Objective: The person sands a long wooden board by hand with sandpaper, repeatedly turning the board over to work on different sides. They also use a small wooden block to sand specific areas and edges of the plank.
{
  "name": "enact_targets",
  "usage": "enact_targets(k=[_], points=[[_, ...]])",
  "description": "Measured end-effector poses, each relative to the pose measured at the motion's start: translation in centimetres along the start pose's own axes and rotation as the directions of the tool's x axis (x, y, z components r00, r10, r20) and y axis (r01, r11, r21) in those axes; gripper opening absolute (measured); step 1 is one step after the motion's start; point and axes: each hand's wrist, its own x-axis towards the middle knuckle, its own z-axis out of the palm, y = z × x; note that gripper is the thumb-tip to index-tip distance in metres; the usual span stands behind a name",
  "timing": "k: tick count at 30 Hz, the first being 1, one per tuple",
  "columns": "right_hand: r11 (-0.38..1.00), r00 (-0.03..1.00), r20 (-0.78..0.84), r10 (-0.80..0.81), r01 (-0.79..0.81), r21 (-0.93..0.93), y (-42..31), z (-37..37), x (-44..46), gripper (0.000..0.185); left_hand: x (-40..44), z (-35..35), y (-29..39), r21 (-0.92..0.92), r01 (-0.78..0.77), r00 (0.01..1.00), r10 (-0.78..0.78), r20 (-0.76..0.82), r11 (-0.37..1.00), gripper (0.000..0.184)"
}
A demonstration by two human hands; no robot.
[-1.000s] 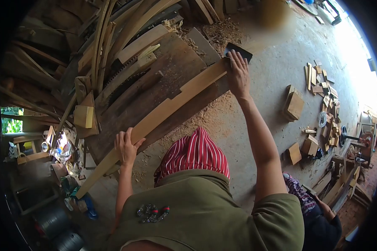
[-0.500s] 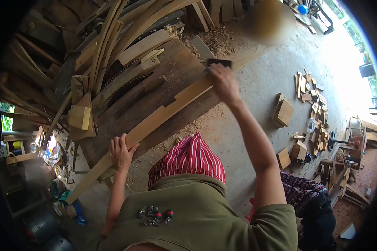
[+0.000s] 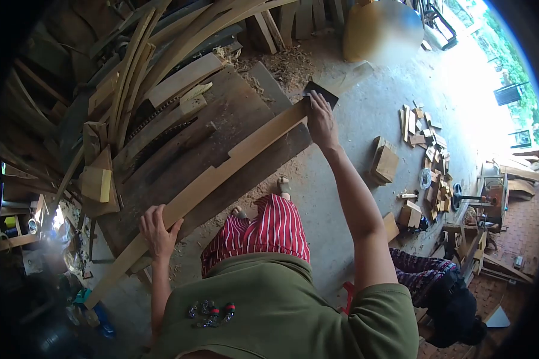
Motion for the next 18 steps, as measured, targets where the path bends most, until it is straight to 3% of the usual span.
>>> enact_targets(k=[2,4,6,8,10,11,14,17,18], points=[[0.997,0.998,-0.037,0.041,-0.043,-0.057,-1.0,0.9,0.1,0.048,1.6,-0.1,2.8,-0.052,-0.016,0.999,0.014,-0.043,0.999,0.060],[0.989,0.998,0.051,-0.033,0.026,0.143,-6.4,0.6,-1.1,0.050,4.5,0.5,7.5,-0.184,-0.109,0.993,0.097,-0.074,0.977,0.063],[0.908,0.927,0.179,-0.329,0.259,0.331,-11.1,-1.5,-2.2,0.053,8.2,1.9,12.1,-0.192,-0.140,0.987,0.122,-0.100,0.971,0.062],[0.863,0.888,0.210,-0.409,0.302,0.406,-9.2,-1.8,-2.1,0.053,10.0,3.2,14.5,-0.184,-0.187,0.979,0.168,-0.116,0.965,0.062],[0.918,0.939,0.168,-0.301,0.238,0.317,-2.1,-1.6,-0.4,0.049,10.9,5.4,16.2,-0.094,-0.072,0.995,0.066,-0.072,0.993,0.061],[0.958,0.971,0.118,-0.208,0.179,0.223,2.6,-1.4,0.9,0.047,11.1,6.0,16.3,0.040,-0.079,0.995,0.082,-0.059,0.996,0.062],[0.998,0.998,-0.062,0.020,-0.017,0.054,14.9,-1.1,5.1,0.043,11.2,6.4,16.6,0.124,-0.068,0.995,0.076,-0.066,0.990,0.063],[0.994,0.990,-0.116,0.085,-0.092,-0.055,14.2,-0.2,5.5,0.046,11.0,6.7,16.8,0.201,-0.072,0.992,0.091,-0.088,0.977,0.064],[0.975,0.989,0.045,0.144,-0.149,0.166,10.8,-1.7,5.2,0.050,11.1,6.9,16.7,0.250,-0.072,0.992,0.096,-0.087,0.966,0.064]])
